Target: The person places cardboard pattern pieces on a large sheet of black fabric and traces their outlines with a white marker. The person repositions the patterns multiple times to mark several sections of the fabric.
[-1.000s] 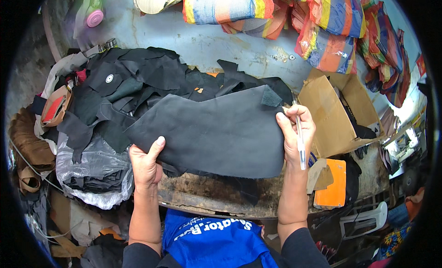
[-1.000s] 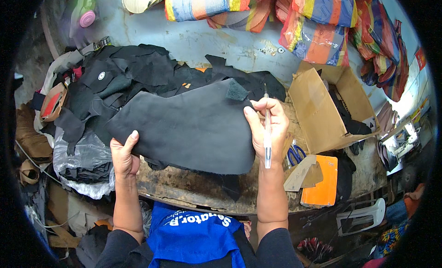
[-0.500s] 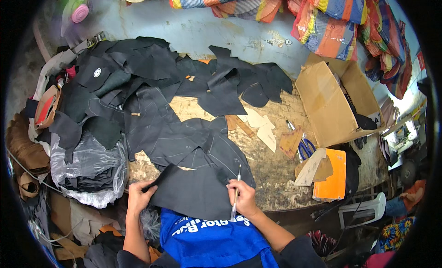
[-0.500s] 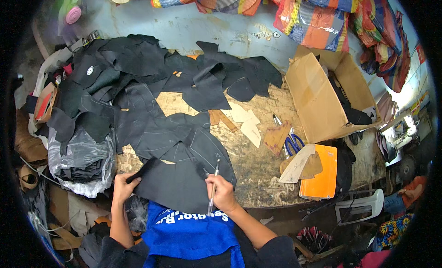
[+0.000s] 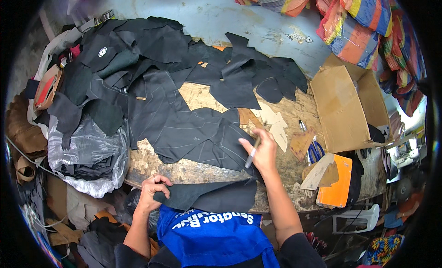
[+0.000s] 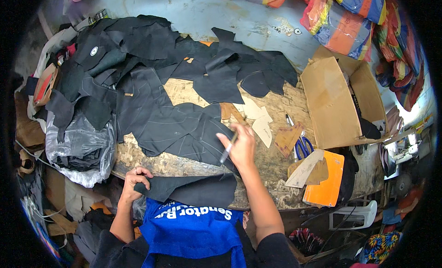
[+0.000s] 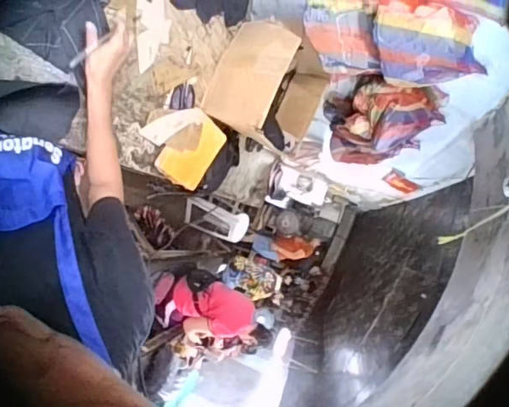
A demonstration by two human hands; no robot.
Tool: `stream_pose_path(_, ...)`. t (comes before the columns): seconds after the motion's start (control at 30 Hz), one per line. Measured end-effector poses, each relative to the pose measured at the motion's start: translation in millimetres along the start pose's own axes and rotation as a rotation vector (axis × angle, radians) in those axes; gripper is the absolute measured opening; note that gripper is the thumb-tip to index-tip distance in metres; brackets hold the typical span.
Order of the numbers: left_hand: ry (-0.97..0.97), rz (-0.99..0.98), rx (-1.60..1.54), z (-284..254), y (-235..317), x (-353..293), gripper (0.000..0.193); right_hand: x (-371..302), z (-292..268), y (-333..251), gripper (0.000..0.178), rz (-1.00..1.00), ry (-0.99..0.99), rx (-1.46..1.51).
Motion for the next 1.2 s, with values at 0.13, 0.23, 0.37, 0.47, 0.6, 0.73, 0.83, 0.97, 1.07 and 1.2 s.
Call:
stream_pose_path(0.13,-0.033,0.031,0.026,-2.8,3.4,-0.1,0.012,31.1,32.1,-9.7,0.059,0.058,-0.147,-0.166)
stream_pose_path(0.23,-0.043,0.043,0.069,-3.7,5.1,1.3,0.012,42.6,40.9,-18.1,0.044,0.03,-0.151,-0.208)
stream_pose_path(0.37,-0.059,0.051,0.055,-4.9,4.9,2.2,0.012,35.8,50.3,-50.1,0.019,-0.245,-0.253,-0.062)
stream_pose_path(0.47,-0.063,0.049,0.085,-5.5,3.6,2.3,0.014,18.6,55.5,-82.6,0.01,-0.703,-0.3,-0.044)
stream_pose_path(0.6,-0.036,0.063,0.074,-6.4,2.3,2.4,0.016,33.0,63.1,-90.2,0.008,-0.727,-0.197,-0.246)
stream_pose_path(0.73,-0.006,-0.001,-0.005,-5.5,1.0,3.6,0.017,87.2,46.1,-46.9,0.012,-0.192,-0.096,-0.452)
stream_pose_path(0.83,0.053,-0.028,-0.035,-4.0,3.1,6.7,0.02,105.5,11.1,-12.9,0.029,-0.077,0.075,-0.283)
stream_pose_path(0.97,0.165,-0.193,-0.092,0.5,7.0,11.8,0.022,86.3,-44.4,37.0,0.031,0.295,0.162,-0.157)
stream_pose_path(1.07,0.347,-0.289,-0.108,10.2,9.4,19.3,0.022,50.9,-62.4,66.6,0.036,0.328,0.06,-0.244)
stream_pose_path(1.2,0.455,-0.236,-0.134,26.1,11.8,35.1,0.022,10.9,-53.4,84.1,0.041,0.173,0.061,-0.21)
Point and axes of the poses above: each hand's wrist, its own x-axis towards the middle knuckle, its own z-axis out of the palm, y = z × x, the point moved 2 cm from there along x, towards the middle knuckle, and after that the axes turned 9 degrees about -y, right-handed, at the moved point
